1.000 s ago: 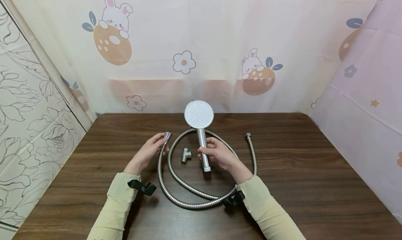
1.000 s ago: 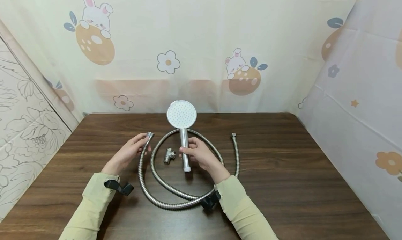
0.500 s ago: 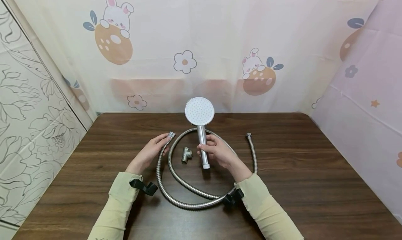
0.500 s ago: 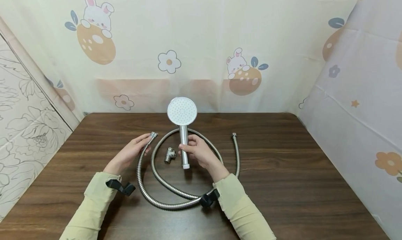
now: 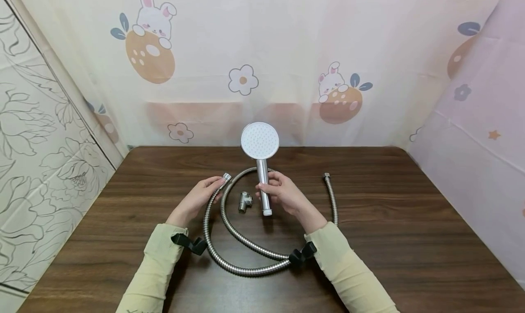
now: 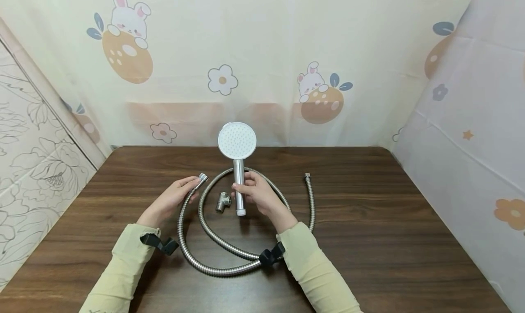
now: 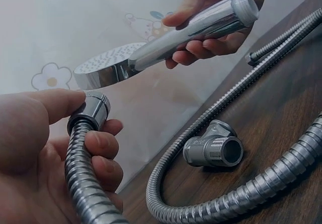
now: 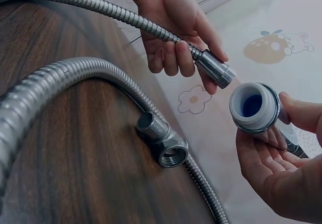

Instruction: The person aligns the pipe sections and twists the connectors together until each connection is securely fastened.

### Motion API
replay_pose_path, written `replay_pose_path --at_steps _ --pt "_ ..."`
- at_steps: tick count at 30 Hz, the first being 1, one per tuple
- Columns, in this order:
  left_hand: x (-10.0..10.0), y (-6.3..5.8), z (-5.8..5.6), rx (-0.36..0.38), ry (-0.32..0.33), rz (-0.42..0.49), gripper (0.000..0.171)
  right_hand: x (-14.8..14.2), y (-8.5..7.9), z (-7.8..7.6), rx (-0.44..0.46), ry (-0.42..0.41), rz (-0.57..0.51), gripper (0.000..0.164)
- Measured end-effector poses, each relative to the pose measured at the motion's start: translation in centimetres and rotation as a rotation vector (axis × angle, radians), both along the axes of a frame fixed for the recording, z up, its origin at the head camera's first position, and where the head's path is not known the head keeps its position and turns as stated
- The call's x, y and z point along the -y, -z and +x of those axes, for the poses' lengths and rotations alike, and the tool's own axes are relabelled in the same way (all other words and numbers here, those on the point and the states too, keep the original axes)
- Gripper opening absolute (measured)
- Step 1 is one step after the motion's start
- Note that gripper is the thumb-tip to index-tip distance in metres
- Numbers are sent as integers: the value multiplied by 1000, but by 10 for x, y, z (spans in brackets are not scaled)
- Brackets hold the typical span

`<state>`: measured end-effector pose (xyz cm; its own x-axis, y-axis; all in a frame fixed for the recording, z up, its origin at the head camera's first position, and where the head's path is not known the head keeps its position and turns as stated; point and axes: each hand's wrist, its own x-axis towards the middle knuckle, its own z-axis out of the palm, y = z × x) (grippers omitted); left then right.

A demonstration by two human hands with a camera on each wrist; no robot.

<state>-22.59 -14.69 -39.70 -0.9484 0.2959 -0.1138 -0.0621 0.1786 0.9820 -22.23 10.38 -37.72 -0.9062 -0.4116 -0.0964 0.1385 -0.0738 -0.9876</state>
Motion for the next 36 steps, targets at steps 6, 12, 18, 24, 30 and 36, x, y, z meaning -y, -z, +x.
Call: replay_pose_path --at_steps 6,12,18,24,30,36 --pt "-5 -20 13 -1 17 -40 36 1 -3 -2 16 20 -1 39" --pt "-4 -6 5 -4 40 -33 39 1 -8 -4 8 23 0 38" --pt "-3 0 3 -47 44 24 39 2 -9 -7 16 54 -16 38" --pt "-4 -1 3 -43 51 132 27 3 -6 -8 40 63 -44 40" --pt "-9 -2 4 -6 52 168 23 6 -7 -8 32 64 -50 38" --pt "-14 -7 6 -14 56 149 25 9 -13 -8 25 74 -67 34"
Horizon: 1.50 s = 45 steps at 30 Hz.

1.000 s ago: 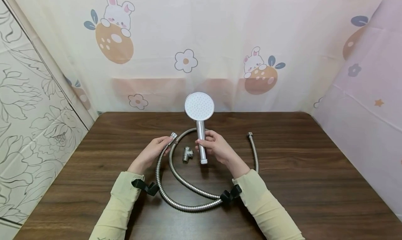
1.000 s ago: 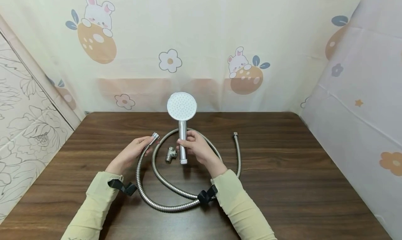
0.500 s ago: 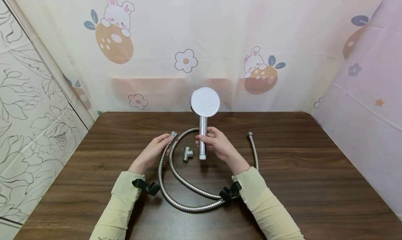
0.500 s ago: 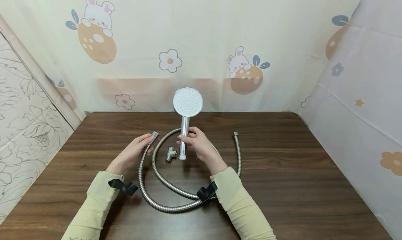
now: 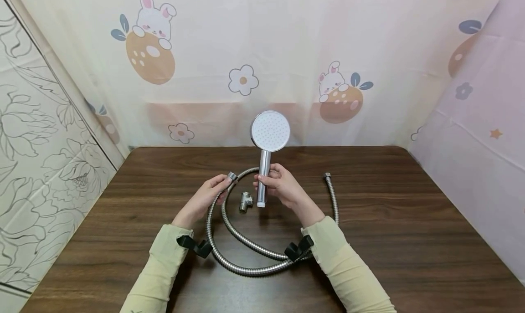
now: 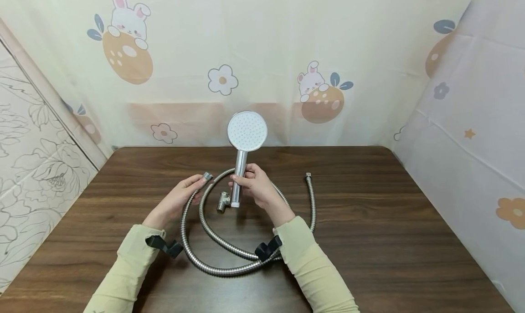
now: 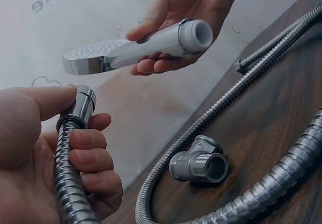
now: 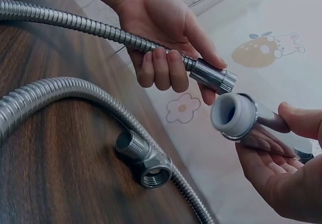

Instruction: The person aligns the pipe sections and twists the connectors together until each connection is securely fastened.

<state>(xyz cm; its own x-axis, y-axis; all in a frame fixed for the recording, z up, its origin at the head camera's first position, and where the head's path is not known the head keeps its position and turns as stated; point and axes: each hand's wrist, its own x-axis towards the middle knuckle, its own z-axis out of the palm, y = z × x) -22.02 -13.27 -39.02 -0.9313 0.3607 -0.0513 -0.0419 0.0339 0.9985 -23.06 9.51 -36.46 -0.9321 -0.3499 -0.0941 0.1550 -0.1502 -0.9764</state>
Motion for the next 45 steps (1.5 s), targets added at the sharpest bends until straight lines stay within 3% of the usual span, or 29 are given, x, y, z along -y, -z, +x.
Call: replay_pose_path --at_steps 7,11,17,32,39,45 --pt "-7 -15 12 -29 4 -18 25 1 -2 0 -1 11 -20 35" --pt "-10 -17 14 -38 0 -29 21 2 -4 -1 -4 44 -25 34" --pt "-11 -17 12 -70 15 -37 17 4 -9 -3 -25 74 -32 33" --pt "-16 -19 17 -91 9 -79 31 10 -13 -4 -43 203 -82 35" --pt "-18 -20 19 -127 -14 -94 26 11 -15 -3 -48 214 -84 35" --pt "-18 -7 9 -94 -11 -44 22 12 -17 -4 -61 219 -55 35"
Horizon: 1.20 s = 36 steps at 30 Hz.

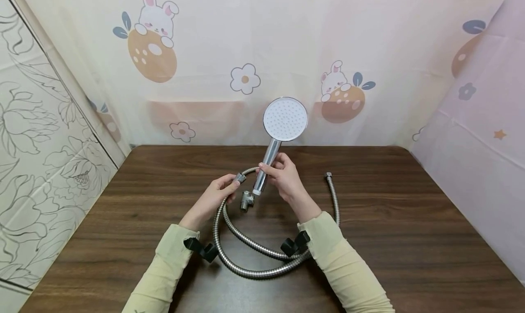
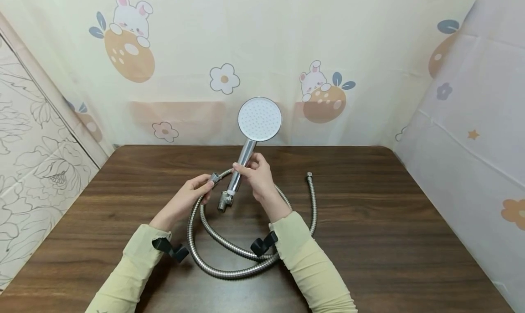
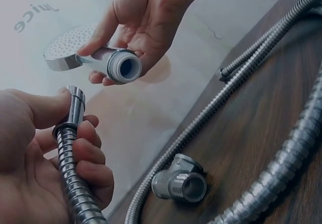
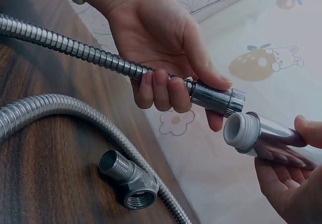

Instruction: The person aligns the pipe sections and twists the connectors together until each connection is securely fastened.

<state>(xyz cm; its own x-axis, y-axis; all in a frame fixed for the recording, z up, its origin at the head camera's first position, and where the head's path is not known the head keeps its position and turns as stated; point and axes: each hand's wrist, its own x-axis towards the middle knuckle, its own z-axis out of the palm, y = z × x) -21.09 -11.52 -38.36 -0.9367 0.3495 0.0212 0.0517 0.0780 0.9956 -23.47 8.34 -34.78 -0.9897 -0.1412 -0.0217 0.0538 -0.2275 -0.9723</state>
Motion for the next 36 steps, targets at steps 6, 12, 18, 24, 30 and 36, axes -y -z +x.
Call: replay_pose_path --at_steps 6,12,18,24,30,36 --pt "0 4 -1 -31 4 -7 23 1 -4 0 -19 9 12 33" --pt "-2 5 -1 -24 -25 -21 27 3 -7 1 -29 11 -35 25" --pt "-3 4 0 -6 -44 -7 32 4 -8 -1 -51 8 -41 22" --pt "-5 0 0 15 -43 -11 29 7 -13 -3 -80 19 -33 22" --pt "-7 2 -1 15 -23 -19 30 9 -15 -4 -82 33 -62 24" --pt "-8 5 -1 -17 -8 -21 27 11 -17 -3 -78 41 -94 25"
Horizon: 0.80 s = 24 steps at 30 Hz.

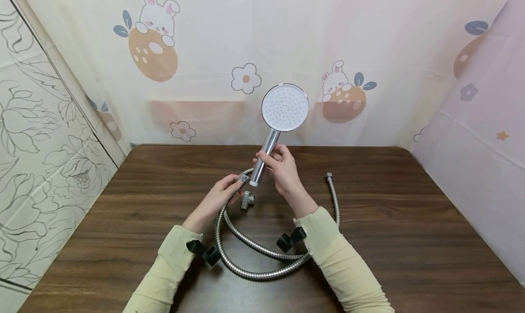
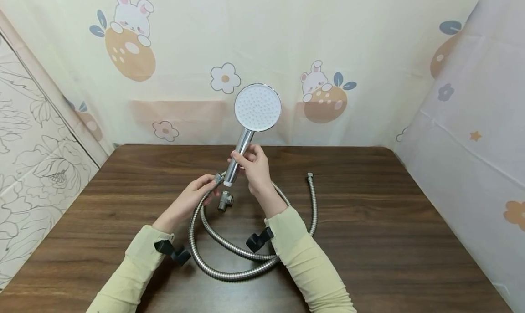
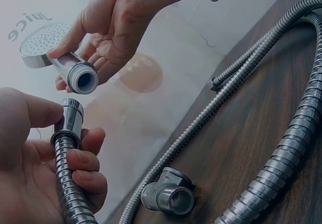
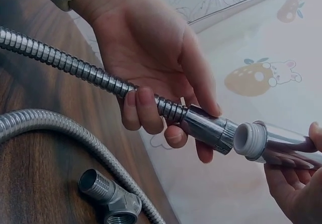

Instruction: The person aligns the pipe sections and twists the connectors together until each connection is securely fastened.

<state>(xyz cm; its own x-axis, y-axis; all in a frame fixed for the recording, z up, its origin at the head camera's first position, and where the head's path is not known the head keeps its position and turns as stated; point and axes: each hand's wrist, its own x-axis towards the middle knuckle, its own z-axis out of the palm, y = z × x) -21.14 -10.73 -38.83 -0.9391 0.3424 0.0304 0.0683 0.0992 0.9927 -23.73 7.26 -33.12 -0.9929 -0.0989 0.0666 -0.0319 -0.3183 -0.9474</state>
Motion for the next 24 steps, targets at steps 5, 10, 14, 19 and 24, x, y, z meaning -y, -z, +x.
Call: replay_pose_path --at_steps 5,10,14,19,24 --pt "1 -1 1 -8 7 10 24 1 -2 2 -11 3 -32 26" --pt "0 -2 1 -30 30 15 27 -1 -3 0 -37 0 -36 26" --pt "1 -4 3 -26 38 7 27 -2 -2 -2 -28 2 -47 25" --pt "3 0 2 -36 46 7 27 -1 -3 -2 -32 -2 -67 23" --pt "2 0 2 -57 70 30 26 1 -4 -3 -54 5 -75 22"
